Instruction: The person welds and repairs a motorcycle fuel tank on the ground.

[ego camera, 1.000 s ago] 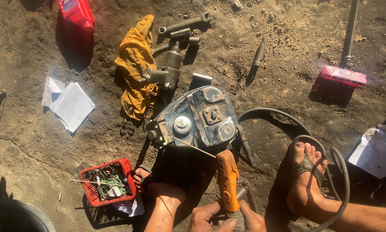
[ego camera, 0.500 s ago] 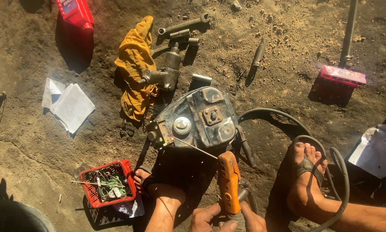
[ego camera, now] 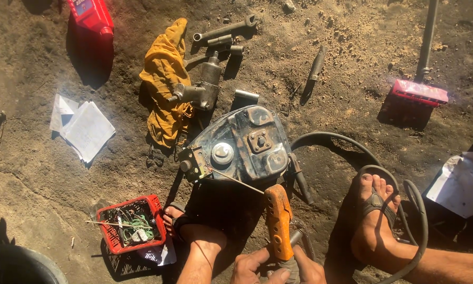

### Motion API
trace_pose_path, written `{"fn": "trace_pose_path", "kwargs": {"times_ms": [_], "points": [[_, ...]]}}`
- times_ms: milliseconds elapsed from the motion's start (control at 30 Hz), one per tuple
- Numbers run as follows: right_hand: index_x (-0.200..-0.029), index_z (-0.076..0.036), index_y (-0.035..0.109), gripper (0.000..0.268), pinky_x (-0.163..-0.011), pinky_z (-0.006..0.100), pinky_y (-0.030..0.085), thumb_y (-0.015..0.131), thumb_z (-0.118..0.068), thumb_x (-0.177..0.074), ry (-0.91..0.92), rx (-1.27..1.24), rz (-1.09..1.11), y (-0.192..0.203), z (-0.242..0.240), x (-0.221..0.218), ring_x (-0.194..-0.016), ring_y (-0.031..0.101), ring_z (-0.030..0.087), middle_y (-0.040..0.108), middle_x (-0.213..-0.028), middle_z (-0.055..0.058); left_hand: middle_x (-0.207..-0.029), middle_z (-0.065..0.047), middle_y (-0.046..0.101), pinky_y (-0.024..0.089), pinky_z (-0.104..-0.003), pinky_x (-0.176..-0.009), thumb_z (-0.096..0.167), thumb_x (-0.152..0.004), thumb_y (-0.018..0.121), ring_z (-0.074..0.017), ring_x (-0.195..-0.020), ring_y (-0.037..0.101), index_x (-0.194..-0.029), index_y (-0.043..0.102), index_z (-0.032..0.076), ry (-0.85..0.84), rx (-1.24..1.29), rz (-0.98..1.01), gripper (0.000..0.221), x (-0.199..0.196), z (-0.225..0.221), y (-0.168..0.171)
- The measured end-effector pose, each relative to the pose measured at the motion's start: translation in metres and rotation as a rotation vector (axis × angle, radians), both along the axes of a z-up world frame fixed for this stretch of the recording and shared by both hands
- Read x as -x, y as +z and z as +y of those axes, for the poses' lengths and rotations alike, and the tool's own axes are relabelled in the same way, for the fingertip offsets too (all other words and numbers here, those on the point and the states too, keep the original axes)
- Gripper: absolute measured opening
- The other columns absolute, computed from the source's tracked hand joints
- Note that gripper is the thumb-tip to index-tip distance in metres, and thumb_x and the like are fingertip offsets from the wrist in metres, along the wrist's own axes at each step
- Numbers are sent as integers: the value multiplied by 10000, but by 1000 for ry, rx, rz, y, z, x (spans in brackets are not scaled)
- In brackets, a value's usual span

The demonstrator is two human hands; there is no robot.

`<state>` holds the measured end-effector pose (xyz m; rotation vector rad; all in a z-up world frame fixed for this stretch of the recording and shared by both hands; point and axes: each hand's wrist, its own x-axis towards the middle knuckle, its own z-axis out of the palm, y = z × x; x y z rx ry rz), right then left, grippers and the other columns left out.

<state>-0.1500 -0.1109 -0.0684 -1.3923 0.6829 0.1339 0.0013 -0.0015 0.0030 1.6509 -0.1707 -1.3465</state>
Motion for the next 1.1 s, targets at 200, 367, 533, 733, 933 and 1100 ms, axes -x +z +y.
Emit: {"fn": "trace_pose_path", "kwargs": {"times_ms": [200, 367, 533, 733, 933, 1100], "points": [[-1373, -1, 559, 592, -804, 390, 634, 752, -106, -824, 4, 4, 24, 2, -1, -1, -943, 808, 265, 810, -1082, 172, -968, -132, 809, 622, -301, -802, 262, -849, 768, -148, -861, 791, -1325, 701, -15, -9, 0, -1, 555, 3, 3, -4], [-1372, 1, 585, 496, -879, 374, 630, 663, -103, -893, 18, -8, 2, -4, -2, 7, -1001, 797, 259, 807, -1132, 176, -995, -133, 806, 611, -274, -753, 214, -827, 773, -131, -843, 771, -1328, 701, -12, -8, -38, -10, 554, 2, 0, -2], [-1334, -13, 624, 546, -832, 346, 667, 720, -98, -804, -25, 16, 84, 5, 0, 3, -930, 815, 234, 784, -1045, 156, -1088, -133, 799, 630, -301, -883, 186, -834, 768, -153, -982, 788, -1369, 632, -2, 68, 56, 8, 584, 6, 1, -5], [-1287, 1, 635, 543, -821, 345, 666, 776, -72, -768, -47, 34, 39, 9, -3, -1, -935, 810, 229, 780, -1058, 158, -959, -131, 814, 627, -316, -823, 208, -799, 775, -185, -870, 807, -1249, 747, 12, -27, -29, -20, 491, 12, 8, -10], [-1312, 3, 606, 577, -798, 363, 628, 792, -89, -774, -26, 73, 13, 7, -2, -3, -942, 804, 239, 809, -1076, 161, -980, -109, 813, 629, -312, -849, 272, -789, 771, -165, -886, 801, -1240, 739, 35, 0, -71, 42, 510, 6, 2, -4], [-1326, -7, 600, 582, -791, 379, 633, 788, -125, -789, -19, 46, 37, 7, -1, -4, -937, 807, 250, 810, -1073, 167, -954, -108, 818, 614, -300, -832, 285, -779, 792, -174, -848, 789, -1250, 753, 50, -65, -161, -27, 528, 9, 6, -9]]}}
